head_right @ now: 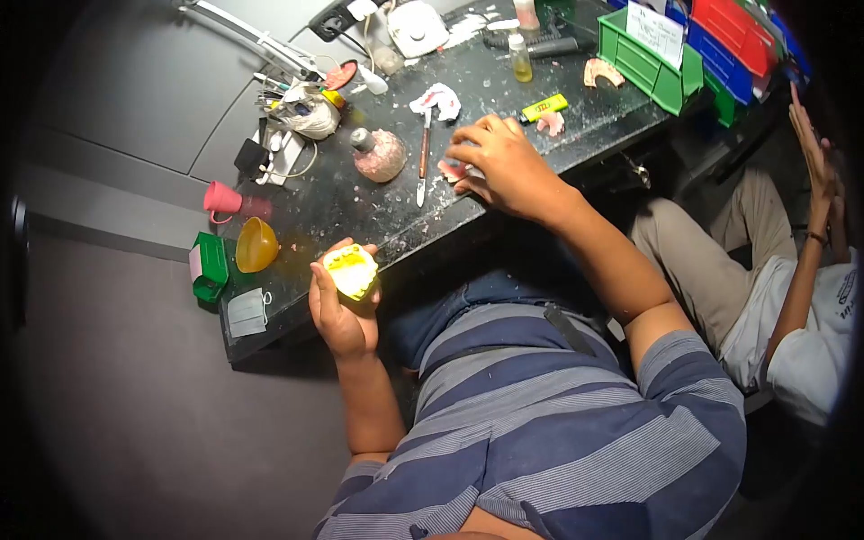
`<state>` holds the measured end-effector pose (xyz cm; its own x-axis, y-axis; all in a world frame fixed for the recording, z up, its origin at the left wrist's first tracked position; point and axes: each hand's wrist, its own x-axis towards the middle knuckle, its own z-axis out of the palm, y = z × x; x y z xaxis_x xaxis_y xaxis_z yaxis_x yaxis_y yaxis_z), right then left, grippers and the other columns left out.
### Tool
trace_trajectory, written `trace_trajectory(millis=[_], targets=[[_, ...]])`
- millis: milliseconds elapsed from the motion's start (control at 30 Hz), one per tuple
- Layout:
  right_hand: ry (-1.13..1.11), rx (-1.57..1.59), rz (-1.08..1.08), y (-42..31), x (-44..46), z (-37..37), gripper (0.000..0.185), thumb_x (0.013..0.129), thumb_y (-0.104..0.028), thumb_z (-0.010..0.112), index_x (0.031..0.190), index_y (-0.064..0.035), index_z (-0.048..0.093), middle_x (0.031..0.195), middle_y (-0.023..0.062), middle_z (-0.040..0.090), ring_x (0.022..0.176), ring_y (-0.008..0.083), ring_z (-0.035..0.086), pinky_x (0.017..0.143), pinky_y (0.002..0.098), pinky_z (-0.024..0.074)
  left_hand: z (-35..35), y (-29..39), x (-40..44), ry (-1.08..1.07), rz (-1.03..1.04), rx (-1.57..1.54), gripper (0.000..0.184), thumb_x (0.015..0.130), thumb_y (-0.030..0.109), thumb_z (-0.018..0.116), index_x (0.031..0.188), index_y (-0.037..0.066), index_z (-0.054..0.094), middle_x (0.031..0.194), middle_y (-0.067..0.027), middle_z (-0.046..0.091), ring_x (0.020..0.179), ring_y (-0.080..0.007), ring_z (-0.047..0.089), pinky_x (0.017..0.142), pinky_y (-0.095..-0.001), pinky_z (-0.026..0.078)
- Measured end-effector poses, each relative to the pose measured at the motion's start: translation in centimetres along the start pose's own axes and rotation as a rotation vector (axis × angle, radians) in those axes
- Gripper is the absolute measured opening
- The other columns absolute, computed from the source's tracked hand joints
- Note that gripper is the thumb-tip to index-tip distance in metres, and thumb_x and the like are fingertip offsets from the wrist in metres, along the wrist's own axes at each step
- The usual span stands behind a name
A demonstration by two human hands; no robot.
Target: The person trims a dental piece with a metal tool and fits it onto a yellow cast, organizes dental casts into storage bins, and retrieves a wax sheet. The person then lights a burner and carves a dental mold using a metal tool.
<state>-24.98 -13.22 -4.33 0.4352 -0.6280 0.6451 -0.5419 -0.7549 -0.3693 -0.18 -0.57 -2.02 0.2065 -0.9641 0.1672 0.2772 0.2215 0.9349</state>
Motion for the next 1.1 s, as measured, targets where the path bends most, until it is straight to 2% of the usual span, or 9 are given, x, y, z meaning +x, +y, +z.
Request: trace_trajectory(millis=[167, 267, 333, 367, 400, 467, 600, 833, 1100], targets=[[-0.151, -0.035, -0.013, 0.8, 0.4, 0.9, 0.019, 0.081, -0.019, 0.074, 0.097, -0.0091, 0.071, 0.107, 0.0047, 0.064, 0.104, 0.0248, 0.054, 0.09, 0.0381, 0.0392, 0.0, 1.2, 0.2, 0.06, -0.067, 0.066, 0.053, 0.105, 0.044, 0.034, 0.117, -0.002, 0.056, 0.09, -0.0212, 0.068, 0.058, -0.0129, 0.057, 0.043, -0.0211, 0.039], [-0.034, -0.014, -0.029, -0.8, 0.9, 0.7, 0.016, 0.082, -0.016, 0.072, 0.096, -0.0079, 0.071, 0.106, 0.0055, 0.066, 0.101, 0.026, 0.057, 0.089, 0.0388, 0.0415, -0.1, 1.7, 0.3, 0.08, -0.109, 0.045, 0.053, 0.105, 0.044, 0.033, 0.11, -0.002, 0.06, 0.08, -0.0181, 0.068, 0.051, -0.0104, 0.054, 0.04, -0.0196, 0.035], [-0.025, 0.341, -0.025, -2.9, 1.1, -0.3, 0.016, 0.081, -0.013, 0.072, 0.096, -0.0066, 0.071, 0.106, 0.0066, 0.067, 0.1, 0.0271, 0.06, 0.089, 0.0389, 0.044, -0.6, 1.5, 0.4, -0.039, -0.248, -0.047, 0.055, 0.105, 0.045, 0.031, 0.109, -0.001, 0.061, 0.074, -0.0162, 0.067, 0.045, -0.0076, 0.047, 0.038, -0.0199, 0.029], [-0.045, 0.471, -0.079, -3.9, 1.1, -0.5, 0.018, 0.081, -0.013, 0.073, 0.098, -0.0064, 0.071, 0.106, 0.0075, 0.069, 0.102, 0.0278, 0.061, 0.089, 0.0385, 0.0452, -1.0, 1.1, 0.6, -0.088, -0.301, -0.074, 0.058, 0.105, 0.046, 0.03, 0.105, -0.002, 0.062, 0.076, -0.0168, 0.067, 0.05, -0.0128, 0.054, 0.043, -0.0228, 0.04], [-0.114, 0.55, -0.152, -5.1, 1.2, -1.1, 0.02, 0.08, -0.014, 0.075, 0.099, -0.0086, 0.072, 0.109, 0.0071, 0.068, 0.103, 0.0268, 0.06, 0.09, 0.0383, 0.0446, -0.8, 0.9, 0.6, -0.081, -0.307, -0.075, 0.058, 0.105, 0.046, 0.03, 0.105, -0.002, 0.062, 0.076, -0.0168, 0.067, 0.05, -0.0128, 0.054, 0.043, -0.0228, 0.04], [-0.142, 0.592, -0.294, -7.6, 1.4, -1.9, 0.022, 0.079, -0.017, 0.077, 0.1, -0.0108, 0.072, 0.111, 0.006, 0.067, 0.102, 0.0265, 0.059, 0.089, 0.0393, 0.044, 0.0, 0.1, 0.6, -0.066, -0.461, -0.323, 0.06, 0.104, 0.047, 0.03, 0.103, -0.004, 0.061, 0.085, -0.0185, 0.068, 0.061, -0.0201, 0.062, 0.057, -0.0298, 0.051], [-0.155, 0.591, -0.407, -9.2, 1.8, -1.3, 0.026, 0.079, -0.018, 0.076, 0.104, -0.0146, 0.072, 0.114, 0.0043, 0.066, 0.102, 0.0266, 0.057, 0.088, 0.0403, 0.042, 0.0, -0.2, 0.4, -0.231, -0.568, -0.572, 0.061, 0.105, 0.047, 0.028, 0.098, -0.004, 0.06, 0.087, -0.016, 0.065, 0.072, -0.0241, 0.065, 0.068, -0.0365, 0.054], [-0.132, 0.482, -0.456, -9.1, 1.6, -0.6, 0.029, 0.079, -0.019, 0.075, 0.108, -0.0165, 0.071, 0.117, 0.0035, 0.065, 0.103, 0.026, 0.057, 0.086, 0.04, 0.0414, -0.4, -0.9, 0.6, -0.179, -0.597, -0.52, 0.06, 0.105, 0.046, 0.026, 0.096, -0.002, 0.06, 0.081, -0.0113, 0.062, 0.062, -0.0199, 0.061, 0.059, -0.0311, 0.052], [-0.138, 0.443, -0.483, -8.6, 1.3, -0.2, 0.033, 0.076, -0.016, 0.074, 0.108, -0.0163, 0.07, 0.118, 0.0044, 0.064, 0.105, 0.0272, 0.056, 0.088, 0.042, 0.0412, 0.4, -0.7, 0.4, -0.162, -0.554, -0.467, 0.053, 0.105, 0.046, 0.029, 0.101, 0.001, 0.059, 0.085, -0.0088, 0.062, 0.069, -0.018, 0.061, 0.06, -0.0299, 0.049]])
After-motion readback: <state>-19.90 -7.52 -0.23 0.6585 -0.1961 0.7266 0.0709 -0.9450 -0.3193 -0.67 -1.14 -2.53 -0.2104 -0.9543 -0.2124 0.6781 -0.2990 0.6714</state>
